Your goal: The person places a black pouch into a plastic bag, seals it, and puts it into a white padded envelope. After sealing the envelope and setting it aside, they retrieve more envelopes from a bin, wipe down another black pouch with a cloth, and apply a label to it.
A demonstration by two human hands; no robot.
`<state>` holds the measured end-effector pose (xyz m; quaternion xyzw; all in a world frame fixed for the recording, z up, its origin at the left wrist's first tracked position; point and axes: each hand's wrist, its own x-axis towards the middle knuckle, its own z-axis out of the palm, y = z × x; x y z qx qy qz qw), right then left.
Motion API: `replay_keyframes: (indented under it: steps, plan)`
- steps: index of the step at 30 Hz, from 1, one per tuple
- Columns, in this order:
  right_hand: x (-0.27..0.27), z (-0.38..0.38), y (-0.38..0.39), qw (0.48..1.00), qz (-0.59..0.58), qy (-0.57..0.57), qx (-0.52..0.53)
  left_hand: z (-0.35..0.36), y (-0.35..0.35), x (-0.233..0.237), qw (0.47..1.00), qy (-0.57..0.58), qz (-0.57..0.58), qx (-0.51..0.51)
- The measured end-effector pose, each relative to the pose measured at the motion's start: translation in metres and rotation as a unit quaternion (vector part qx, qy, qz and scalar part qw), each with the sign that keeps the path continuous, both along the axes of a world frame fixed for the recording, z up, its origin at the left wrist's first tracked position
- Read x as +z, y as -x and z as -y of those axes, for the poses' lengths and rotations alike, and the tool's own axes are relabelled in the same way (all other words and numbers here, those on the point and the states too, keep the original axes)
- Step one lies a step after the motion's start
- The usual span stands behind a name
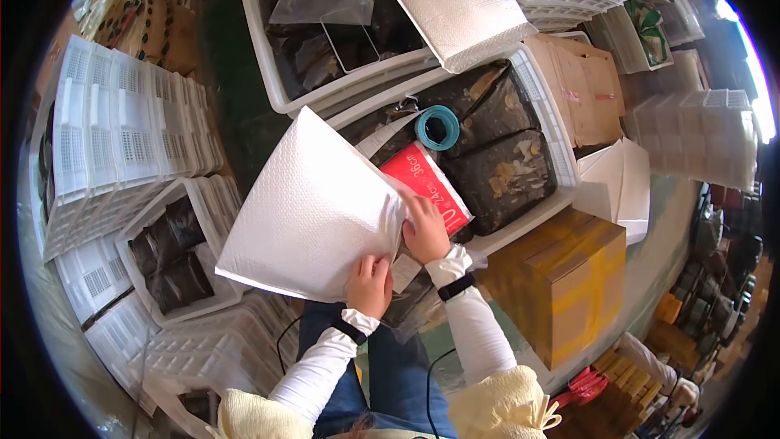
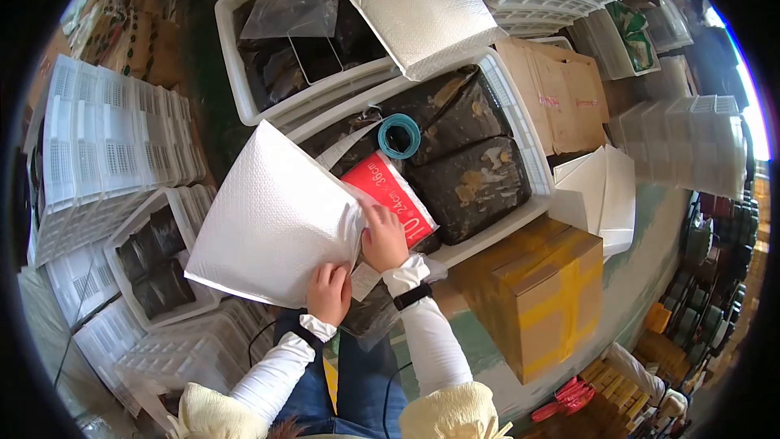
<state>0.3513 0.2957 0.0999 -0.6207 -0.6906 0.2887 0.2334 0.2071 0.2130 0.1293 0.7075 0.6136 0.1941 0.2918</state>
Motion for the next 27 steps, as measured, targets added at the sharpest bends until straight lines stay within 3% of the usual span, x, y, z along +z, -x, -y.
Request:
replay_keyframes:
  steps: [4, 6, 9, 10, 11, 12, 14, 15, 17, 20, 21, 25, 27]
  plan:
    - [-0.022, -0.011, -0.013, 0.984, -0.080, 0.150, 0.044, 0.033, 0.007, 0.000, 0.988, 0.000, 0.115, 0.104]
    - [-0.020, -0.016, -0.016, 0.980, -0.088, 0.176, 0.032, 0.068, 0.023, 0.001, 0.947, 0.140, 0.153, 0.246]
    - [-0.027, -0.019, -0.017, 0.972, -0.130, 0.198, -0.008, 0.091, 0.049, -0.001, 0.868, 0.119, 0.124, 0.465]
    - [-0.036, -0.020, -0.020, 0.971, -0.136, 0.198, 0.006, 0.094, 0.059, -0.013, 0.840, 0.110, 0.119, 0.518]
    - [-0.043, -0.018, -0.022, 0.976, -0.114, 0.187, 0.014, 0.096, 0.069, -0.031, 0.798, 0.118, 0.209, 0.552]
    - [-0.050, -0.019, -0.024, 0.980, -0.091, 0.173, 0.022, 0.082, 0.071, -0.028, 0.718, 0.151, 0.362, 0.575]
    - [-0.068, -0.023, -0.027, 0.984, -0.085, 0.145, 0.067, 0.064, 0.071, -0.025, 0.608, 0.207, 0.523, 0.561]
    - [-0.064, -0.028, -0.026, 0.984, -0.081, 0.130, 0.088, 0.061, 0.067, -0.027, 0.627, 0.204, 0.514, 0.549]
    - [-0.057, -0.041, -0.027, 0.970, -0.089, 0.214, 0.065, 0.057, 0.057, -0.032, 0.664, 0.199, 0.494, 0.524]
    - [-0.048, -0.048, -0.015, 0.926, -0.148, 0.346, 0.002, 0.058, 0.056, -0.036, 0.598, 0.265, 0.529, 0.541]
    - [-0.043, -0.050, -0.010, 0.905, -0.174, 0.388, -0.027, 0.057, 0.055, -0.036, 0.595, 0.269, 0.537, 0.534]
    - [-0.031, -0.062, -0.004, 0.863, -0.045, 0.499, 0.063, 0.060, 0.047, -0.048, 0.605, 0.245, 0.554, 0.518]
    - [-0.024, -0.057, -0.006, 0.858, -0.083, 0.505, 0.037, 0.063, 0.044, -0.050, 0.617, 0.224, 0.547, 0.519]
